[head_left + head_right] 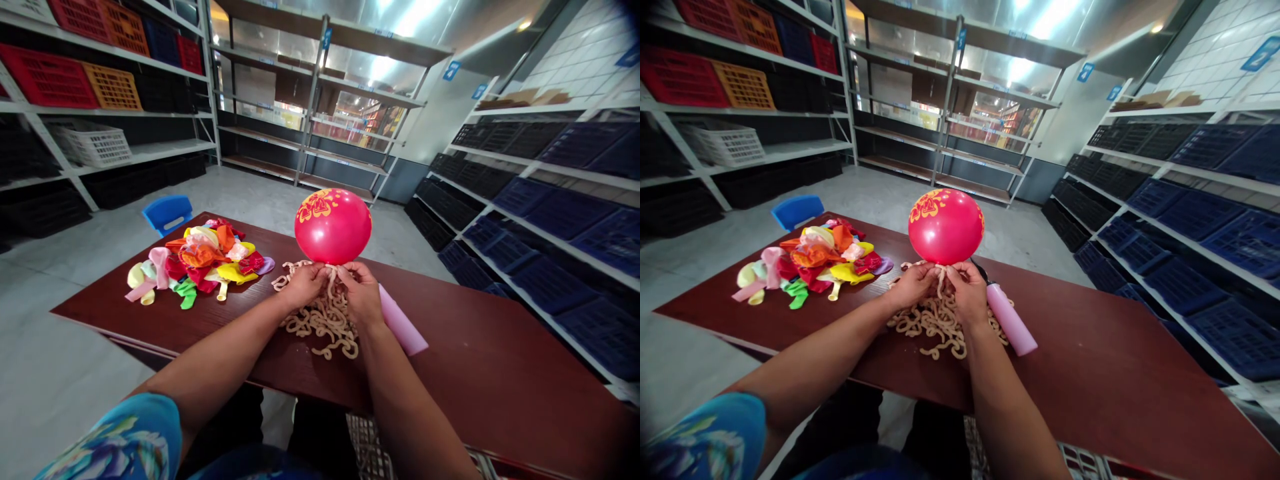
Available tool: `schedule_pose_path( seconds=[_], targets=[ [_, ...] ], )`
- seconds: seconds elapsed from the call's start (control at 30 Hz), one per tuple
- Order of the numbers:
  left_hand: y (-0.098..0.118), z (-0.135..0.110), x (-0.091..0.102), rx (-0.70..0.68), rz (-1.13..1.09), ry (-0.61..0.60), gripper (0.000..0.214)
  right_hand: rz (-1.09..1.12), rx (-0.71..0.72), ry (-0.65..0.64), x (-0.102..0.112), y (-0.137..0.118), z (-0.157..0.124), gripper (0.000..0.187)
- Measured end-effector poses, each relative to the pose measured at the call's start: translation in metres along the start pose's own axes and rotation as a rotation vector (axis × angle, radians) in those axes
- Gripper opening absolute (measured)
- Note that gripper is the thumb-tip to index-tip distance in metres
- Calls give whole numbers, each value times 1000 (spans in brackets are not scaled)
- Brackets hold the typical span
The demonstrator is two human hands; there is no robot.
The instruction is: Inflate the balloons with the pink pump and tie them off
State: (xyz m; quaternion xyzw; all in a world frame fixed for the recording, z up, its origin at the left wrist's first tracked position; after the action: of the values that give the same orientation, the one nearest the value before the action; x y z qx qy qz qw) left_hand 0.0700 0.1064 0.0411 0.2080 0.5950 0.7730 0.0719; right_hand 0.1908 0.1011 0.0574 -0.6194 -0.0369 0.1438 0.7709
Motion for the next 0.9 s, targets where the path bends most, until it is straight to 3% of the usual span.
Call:
schedule_pose_path(
  seconds=[0.2, 0.37, 0.47, 0.63, 0.8, 0.9],
  targets=[
    [9, -6, -19, 32, -263, -181, 32, -38, 118, 94, 6, -2, 1, 22],
    [17, -11, -29, 68, -387, -318, 32, -9, 87, 75, 2, 2, 2, 21],
    [18, -12, -29, 68, -263, -305, 31, 46, 36, 75, -1, 8, 2, 24],
    [23, -10, -25, -27, 123, -263, 27, 68, -25, 101, -1, 18, 3, 28],
    [28, -12, -21, -62, 289, -235, 32, 64, 45, 155, 6, 21, 5, 27],
    [27, -9, -12, 1, 347, -106, 39, 44, 104, 145, 8, 21, 7, 24]
  ],
)
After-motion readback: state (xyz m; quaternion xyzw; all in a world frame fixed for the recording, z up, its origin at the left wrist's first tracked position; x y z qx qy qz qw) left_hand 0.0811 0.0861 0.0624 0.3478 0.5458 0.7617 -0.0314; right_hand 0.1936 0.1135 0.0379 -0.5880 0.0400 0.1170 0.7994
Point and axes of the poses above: each hand's wrist, its own z-axis towards the middle knuckle, its own x-axis out of the back of the hand, y = z × x, the point moved 5 cm from there along z, towards the middle knuckle, and after that the axes turned 15 degrees about -y, right-handed, at the moved point
